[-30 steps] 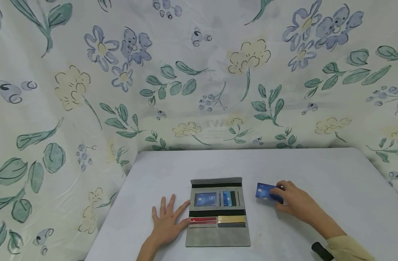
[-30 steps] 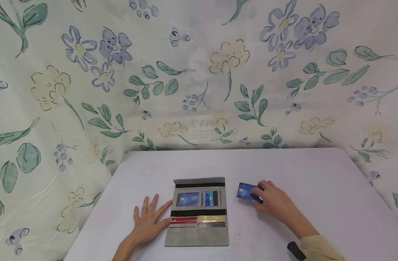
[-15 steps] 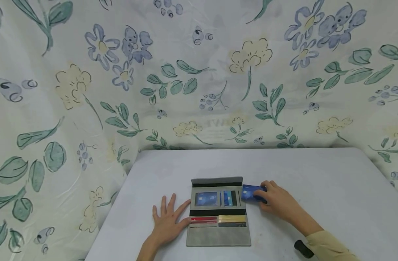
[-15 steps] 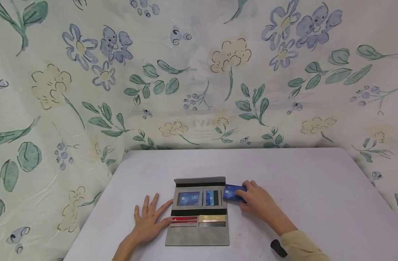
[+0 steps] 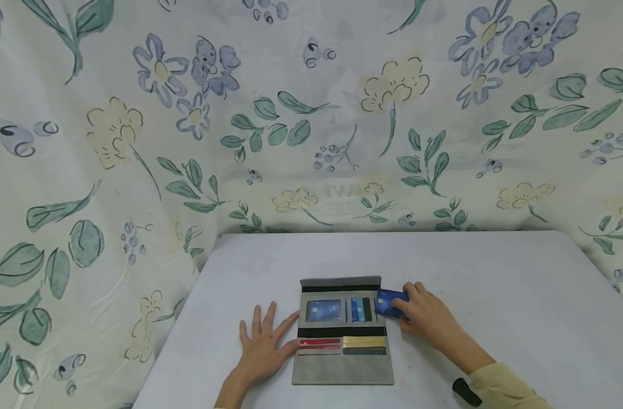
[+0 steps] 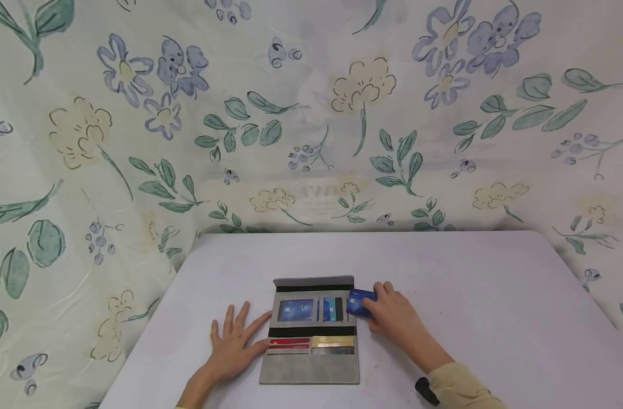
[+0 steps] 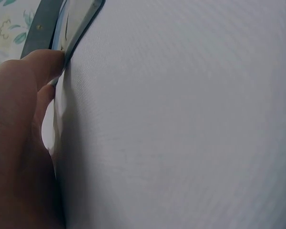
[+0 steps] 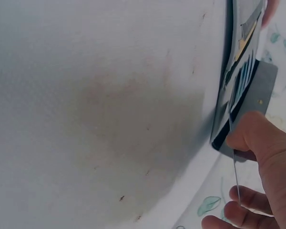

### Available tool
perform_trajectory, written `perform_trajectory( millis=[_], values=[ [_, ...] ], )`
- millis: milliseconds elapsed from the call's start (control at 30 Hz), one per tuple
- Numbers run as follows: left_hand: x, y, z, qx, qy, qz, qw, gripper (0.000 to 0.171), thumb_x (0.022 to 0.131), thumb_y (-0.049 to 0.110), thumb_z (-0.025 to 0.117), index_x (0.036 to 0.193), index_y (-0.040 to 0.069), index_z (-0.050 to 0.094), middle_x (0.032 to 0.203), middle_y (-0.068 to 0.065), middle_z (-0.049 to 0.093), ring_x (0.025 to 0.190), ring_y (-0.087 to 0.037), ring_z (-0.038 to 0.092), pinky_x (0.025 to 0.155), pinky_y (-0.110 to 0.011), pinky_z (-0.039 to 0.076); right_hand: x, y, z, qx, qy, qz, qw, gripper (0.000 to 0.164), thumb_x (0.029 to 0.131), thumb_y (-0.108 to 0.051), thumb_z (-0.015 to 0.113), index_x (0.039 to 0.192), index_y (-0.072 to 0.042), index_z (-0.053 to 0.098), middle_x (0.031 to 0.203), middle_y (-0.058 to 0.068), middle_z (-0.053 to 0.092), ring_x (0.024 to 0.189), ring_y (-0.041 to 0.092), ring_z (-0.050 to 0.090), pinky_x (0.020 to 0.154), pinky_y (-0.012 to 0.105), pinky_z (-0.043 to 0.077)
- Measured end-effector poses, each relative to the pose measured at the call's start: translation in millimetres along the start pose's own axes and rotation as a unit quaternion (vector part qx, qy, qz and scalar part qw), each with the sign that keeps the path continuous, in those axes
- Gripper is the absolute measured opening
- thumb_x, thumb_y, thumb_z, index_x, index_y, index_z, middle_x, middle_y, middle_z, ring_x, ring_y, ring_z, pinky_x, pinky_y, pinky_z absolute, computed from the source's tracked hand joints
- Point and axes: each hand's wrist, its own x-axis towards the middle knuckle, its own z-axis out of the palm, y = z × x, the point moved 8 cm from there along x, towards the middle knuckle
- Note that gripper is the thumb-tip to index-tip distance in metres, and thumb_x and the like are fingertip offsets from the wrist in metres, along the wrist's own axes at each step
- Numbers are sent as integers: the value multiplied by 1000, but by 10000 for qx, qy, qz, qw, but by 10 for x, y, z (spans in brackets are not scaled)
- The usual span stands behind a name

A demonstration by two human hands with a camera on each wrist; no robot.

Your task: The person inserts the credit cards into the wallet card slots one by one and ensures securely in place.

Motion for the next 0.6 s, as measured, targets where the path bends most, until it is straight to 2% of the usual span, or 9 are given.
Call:
perform_trajectory(
  millis=[233,433,600],
  values=[
    [-12,24,-18,39,45,8,10000,58,92,50,61,144,28,50,161,-24,19,146,-53,0,107,-75,-8,-21,-51,-42,-174,162,-20,9997,36,71,-25,88,101,-15,71,103,14,58,89,25,54,69,35,57],
    [-11,20,-12,15,44,29,10000,58,92,50,61,144,28,50,161,-24,19,146,-52,0,107,-75,-8,-36,-83,-64,-211,142,-50,9997,36,70,-25,89,100,-14,72,101,14,58,87,25,53,68,34,56],
    [-11,3,-21,-9,57,34,10000,58,92,50,61,145,29,50,161,-24,19,146,-53,-1,107,-75,-8,-21,-99,-76,128,39,-172,9998,34,70,-23,88,98,-13,72,98,13,58,84,22,51,65,33,54]
  ],
)
